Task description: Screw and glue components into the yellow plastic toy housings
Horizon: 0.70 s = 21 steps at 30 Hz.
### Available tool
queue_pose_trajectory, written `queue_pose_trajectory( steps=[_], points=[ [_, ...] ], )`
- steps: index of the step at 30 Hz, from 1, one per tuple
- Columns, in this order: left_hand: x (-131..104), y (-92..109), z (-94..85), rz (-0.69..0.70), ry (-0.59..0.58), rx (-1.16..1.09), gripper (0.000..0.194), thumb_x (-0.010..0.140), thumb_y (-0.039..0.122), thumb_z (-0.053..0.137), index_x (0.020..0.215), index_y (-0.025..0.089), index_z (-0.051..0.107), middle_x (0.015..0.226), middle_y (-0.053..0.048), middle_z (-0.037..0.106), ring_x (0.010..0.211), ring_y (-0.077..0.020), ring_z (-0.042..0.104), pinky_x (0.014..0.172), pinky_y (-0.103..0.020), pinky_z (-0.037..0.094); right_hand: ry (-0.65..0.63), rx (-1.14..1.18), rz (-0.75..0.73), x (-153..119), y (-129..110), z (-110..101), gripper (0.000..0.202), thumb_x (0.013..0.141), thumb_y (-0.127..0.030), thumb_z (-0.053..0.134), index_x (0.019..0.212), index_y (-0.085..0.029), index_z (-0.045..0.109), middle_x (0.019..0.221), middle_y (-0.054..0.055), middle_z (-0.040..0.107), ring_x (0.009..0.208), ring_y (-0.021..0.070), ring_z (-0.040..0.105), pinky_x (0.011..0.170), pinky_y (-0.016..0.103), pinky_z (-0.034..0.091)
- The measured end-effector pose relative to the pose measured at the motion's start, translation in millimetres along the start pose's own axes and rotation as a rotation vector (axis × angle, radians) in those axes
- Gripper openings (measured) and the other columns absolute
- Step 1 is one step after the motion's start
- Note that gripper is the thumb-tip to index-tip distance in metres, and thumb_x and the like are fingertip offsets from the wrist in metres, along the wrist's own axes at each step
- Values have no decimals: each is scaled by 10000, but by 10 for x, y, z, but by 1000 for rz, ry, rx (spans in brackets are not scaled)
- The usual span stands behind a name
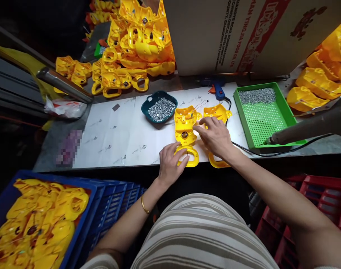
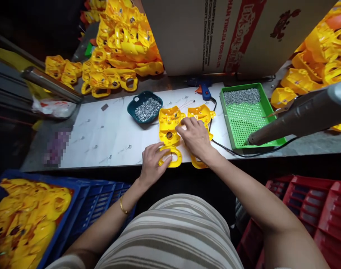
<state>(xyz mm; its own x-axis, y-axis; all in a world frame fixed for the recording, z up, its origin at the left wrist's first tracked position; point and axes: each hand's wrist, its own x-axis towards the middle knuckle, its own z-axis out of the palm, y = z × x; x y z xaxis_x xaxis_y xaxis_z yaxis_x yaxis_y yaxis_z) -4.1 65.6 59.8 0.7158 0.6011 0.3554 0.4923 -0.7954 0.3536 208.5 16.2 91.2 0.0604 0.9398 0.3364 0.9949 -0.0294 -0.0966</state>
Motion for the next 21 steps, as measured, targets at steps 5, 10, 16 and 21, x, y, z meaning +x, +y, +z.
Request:
queue_pose_trajectory(
  steps=[5, 10, 16, 21],
  points=[
    [-59, 77, -44, 19, 10, -49, 137, 861, 289, 643, 957, 213, 705, 1130, -87, 660, 1112, -255, 530, 946, -419, 384, -98, -89, -94, 215, 25, 113, 242, 904, -135, 466, 898, -192, 702, 1061, 116, 616, 933, 242, 441, 714, 365, 294],
    [297, -31, -39, -40, 115, -66, 244, 870, 286, 637, 1084, 186, 699, 908, -73, 684, 903, -210, 548, 842, -349, 428, -45, -18, -159, 211, 41, 49, 218, 924, -164, 465, 939, -181, 682, 1014, 106, 629, 880, 214, 434, 660, 329, 292],
    [700, -34, 87, -130, 37, -359, 93, 820, 222, 675, 814, 185, 760, 731, -38, 675, 754, -163, 557, 717, -276, 440, 11, 124, -145, 227, -29, -75, 206, 943, -238, 465, 929, -201, 668, 959, 81, 661, 847, 197, 494, 625, 308, 319],
    [719, 0, 26, -564, 20, -989, 206, 744, 340, 750, 830, 155, 767, 772, -37, 727, 716, -151, 631, 699, -264, 493, 151, 506, 108, 75, -130, -77, 204, 948, -293, 467, 1023, -180, 618, 961, 68, 670, 826, 159, 607, 671, 271, 442]
  ],
)
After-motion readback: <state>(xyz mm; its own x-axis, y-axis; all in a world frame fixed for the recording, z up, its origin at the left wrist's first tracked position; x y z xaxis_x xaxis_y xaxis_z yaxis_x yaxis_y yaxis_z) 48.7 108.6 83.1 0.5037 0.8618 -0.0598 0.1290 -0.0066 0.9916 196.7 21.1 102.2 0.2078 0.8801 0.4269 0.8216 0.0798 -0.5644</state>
